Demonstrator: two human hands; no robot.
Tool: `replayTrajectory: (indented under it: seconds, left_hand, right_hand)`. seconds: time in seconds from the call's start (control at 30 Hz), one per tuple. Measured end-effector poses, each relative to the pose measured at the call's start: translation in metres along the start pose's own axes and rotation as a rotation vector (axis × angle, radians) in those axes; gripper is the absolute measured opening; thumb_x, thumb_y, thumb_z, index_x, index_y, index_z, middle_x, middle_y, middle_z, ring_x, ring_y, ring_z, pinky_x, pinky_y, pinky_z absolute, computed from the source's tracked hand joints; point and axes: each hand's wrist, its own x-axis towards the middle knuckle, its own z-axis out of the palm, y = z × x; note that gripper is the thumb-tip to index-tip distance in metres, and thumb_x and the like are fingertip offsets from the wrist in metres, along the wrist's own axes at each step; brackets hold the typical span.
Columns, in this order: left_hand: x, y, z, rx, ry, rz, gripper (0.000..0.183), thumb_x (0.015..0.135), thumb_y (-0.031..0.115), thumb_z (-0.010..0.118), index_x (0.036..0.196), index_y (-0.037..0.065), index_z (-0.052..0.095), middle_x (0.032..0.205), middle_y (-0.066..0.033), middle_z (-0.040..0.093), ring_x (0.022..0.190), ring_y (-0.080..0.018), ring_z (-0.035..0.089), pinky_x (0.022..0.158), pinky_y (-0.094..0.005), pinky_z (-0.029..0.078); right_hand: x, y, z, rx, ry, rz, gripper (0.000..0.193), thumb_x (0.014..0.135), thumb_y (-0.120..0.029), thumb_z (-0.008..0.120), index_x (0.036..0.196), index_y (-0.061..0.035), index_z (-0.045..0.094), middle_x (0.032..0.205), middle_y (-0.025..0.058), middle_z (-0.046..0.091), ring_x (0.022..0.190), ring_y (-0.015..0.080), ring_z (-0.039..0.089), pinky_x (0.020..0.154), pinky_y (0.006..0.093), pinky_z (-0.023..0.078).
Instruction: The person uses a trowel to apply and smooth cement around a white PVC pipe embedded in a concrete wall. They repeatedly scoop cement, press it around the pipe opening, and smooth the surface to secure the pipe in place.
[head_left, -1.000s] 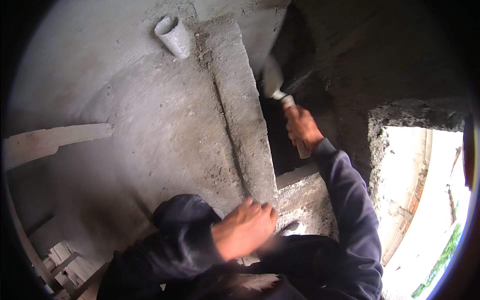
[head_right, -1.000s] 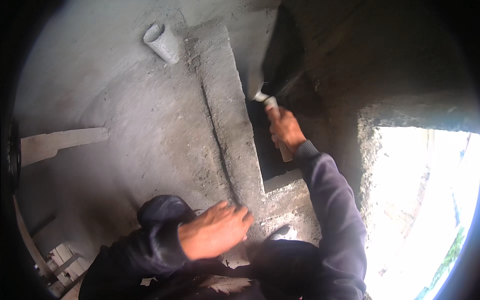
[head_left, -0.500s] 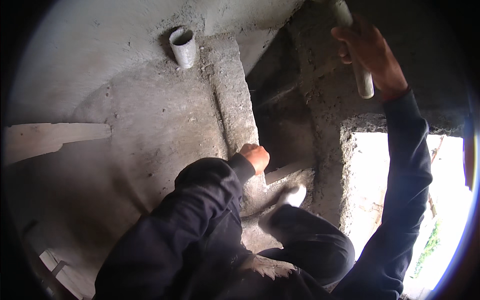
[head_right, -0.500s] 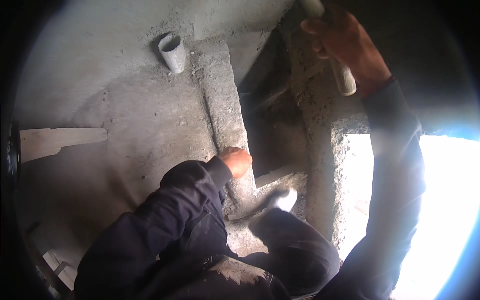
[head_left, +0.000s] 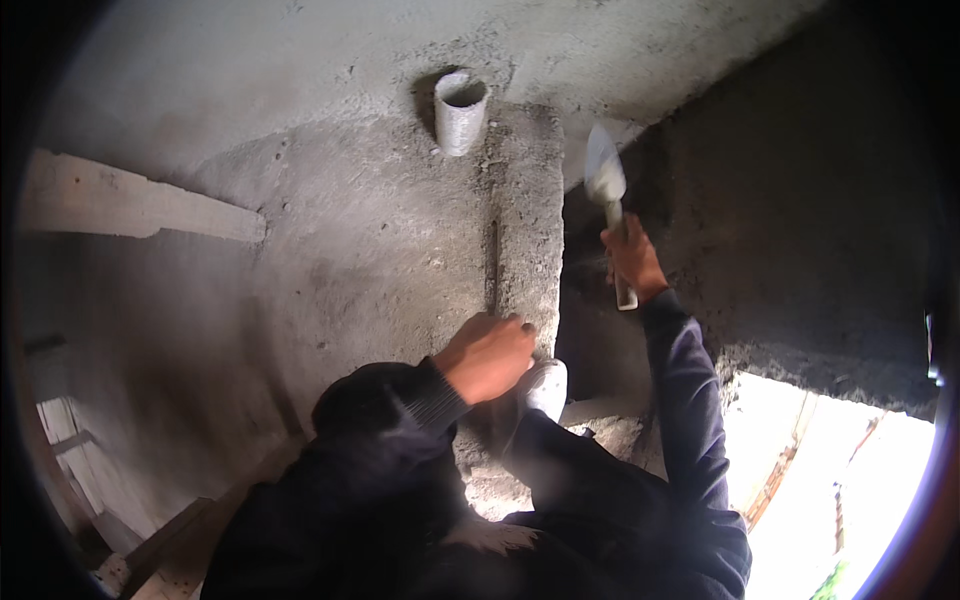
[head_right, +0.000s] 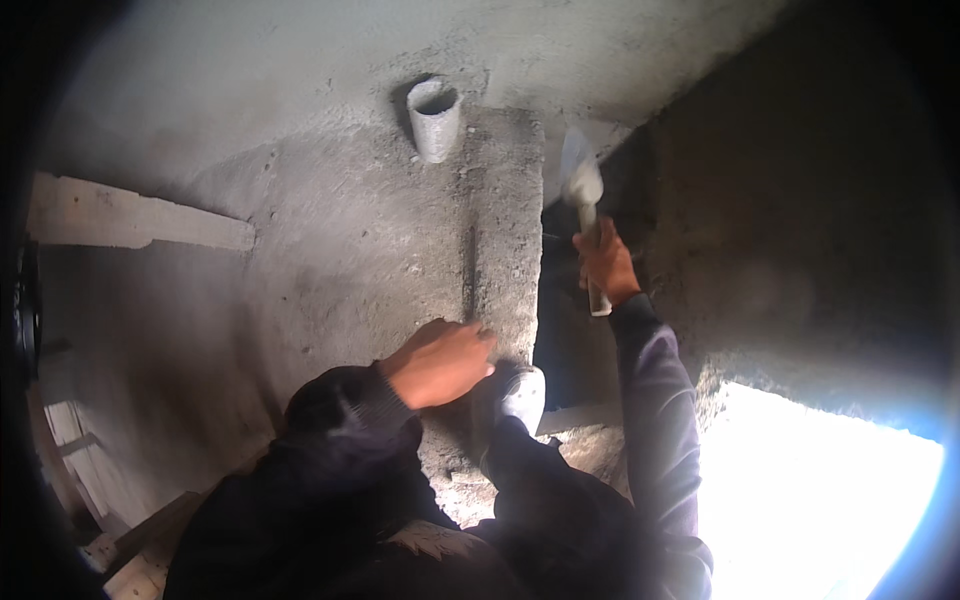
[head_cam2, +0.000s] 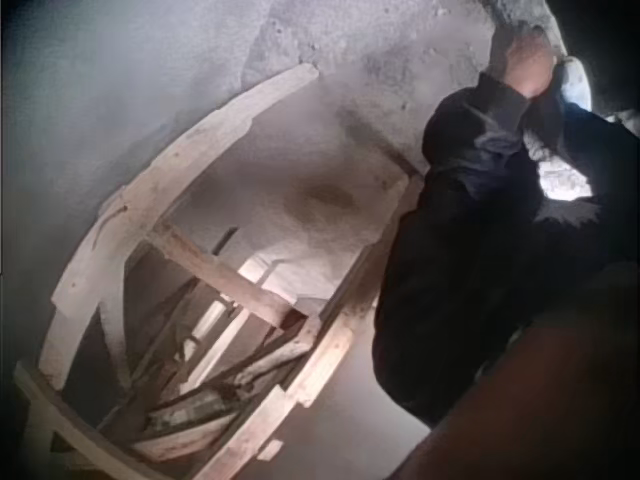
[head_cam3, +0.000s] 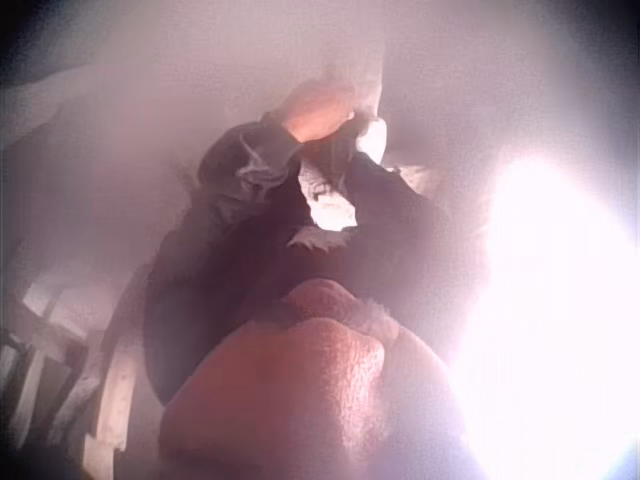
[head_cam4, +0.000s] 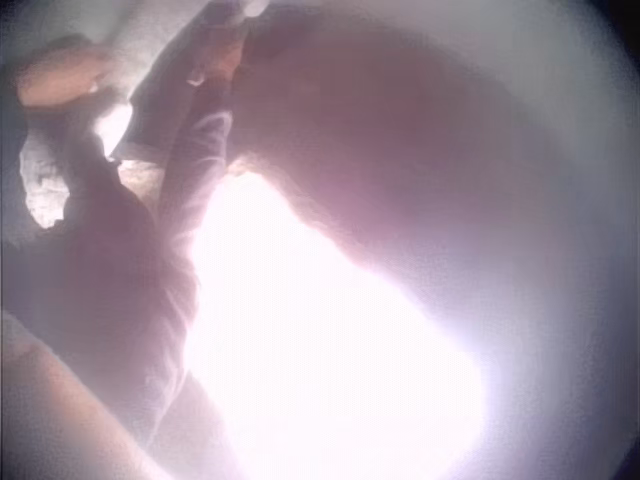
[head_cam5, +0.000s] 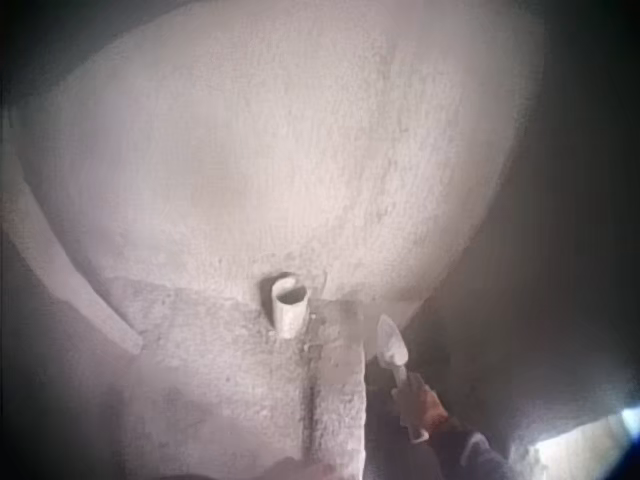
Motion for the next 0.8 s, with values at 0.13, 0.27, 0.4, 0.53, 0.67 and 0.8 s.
replayTrajectory:
  seconds: [0.13, 0.27, 0.4, 0.53, 0.67, 0.8]
  left_hand:
    - [-0.05, -0.013, -0.041, 0.032, 0.109, -0.088, 0.045, 0.101, 0.026, 0.064, 0.13, -0.008, 0.056, 0.116, -0.028, 0.066, 0.105, -0.0447, 0.067, 0.092, -0.0507, 0.054]
    - [-0.078, -0.031, -0.058, 0.06, 0.069, -0.345, 0.041, 0.098, 0.024, 0.065, 0.126, -0.005, 0.06, 0.112, -0.0271, 0.066, 0.103, -0.0443, 0.067, 0.09, -0.0502, 0.054]
    - [-0.113, -0.04, -0.044, 0.085, -0.051, -0.429, 0.039, 0.097, 0.024, 0.065, 0.125, -0.003, 0.062, 0.108, -0.0244, 0.066, 0.1, -0.0414, 0.068, 0.087, -0.0496, 0.055]
    - [-0.128, -0.012, -0.028, 0.043, -0.234, -0.387, 0.042, 0.097, 0.026, 0.066, 0.13, -0.001, 0.061, 0.106, -0.0212, 0.067, 0.097, -0.0386, 0.069, 0.086, -0.0498, 0.055]
    - [-0.162, 0.009, 0.003, -0.027, -0.164, -0.267, 0.044, 0.096, 0.028, 0.068, 0.127, -0.003, 0.06, 0.108, -0.0197, 0.066, 0.096, -0.0378, 0.068, 0.088, -0.048, 0.054]
    - [-0.169, 0.034, 0.01, -0.003, -0.177, -0.29, 0.051, 0.095, 0.03, 0.069, 0.131, -0.005, 0.057, 0.112, -0.0186, 0.065, 0.096, -0.036, 0.068, 0.089, -0.0461, 0.052]
  right_hand:
    - [0.037, 0.015, 0.024, -0.202, -0.063, 0.045, 0.051, 0.099, -0.028, 0.062, 0.143, -0.0037, 0.051, 0.088, 0.0161, 0.069, 0.067, 0.0305, 0.07, 0.054, 0.0447, 0.056]
    - [0.1, 0.042, 0.02, -0.422, 0.055, -0.22, 0.051, 0.099, -0.035, 0.058, 0.14, -0.0055, 0.053, 0.108, 0.028, 0.073, 0.094, 0.0507, 0.072, 0.078, 0.0568, 0.059]
    - [0.129, 0.01, 0.035, -0.679, 0.177, -0.244, 0.047, 0.1, -0.031, 0.057, 0.14, -0.0058, 0.055, 0.112, 0.0292, 0.071, 0.1, 0.0484, 0.07, 0.087, 0.0555, 0.055]
    - [0.132, 0.0, 0.028, -0.772, -0.025, -0.346, 0.043, 0.099, -0.032, 0.055, 0.137, -0.0103, 0.059, 0.116, 0.029, 0.07, 0.109, 0.0512, 0.065, 0.095, 0.0577, 0.052]
    - [0.103, -0.004, 0.02, -0.829, -0.228, -0.462, 0.038, 0.097, -0.031, 0.059, 0.13, -0.0126, 0.061, 0.109, 0.0291, 0.071, 0.105, 0.0537, 0.065, 0.093, 0.0612, 0.052]
    - [0.116, -0.007, -0.002, -0.827, -0.194, -0.518, 0.039, 0.097, -0.028, 0.06, 0.13, -0.0079, 0.06, 0.106, 0.028, 0.072, 0.101, 0.0537, 0.066, 0.091, 0.0612, 0.053]
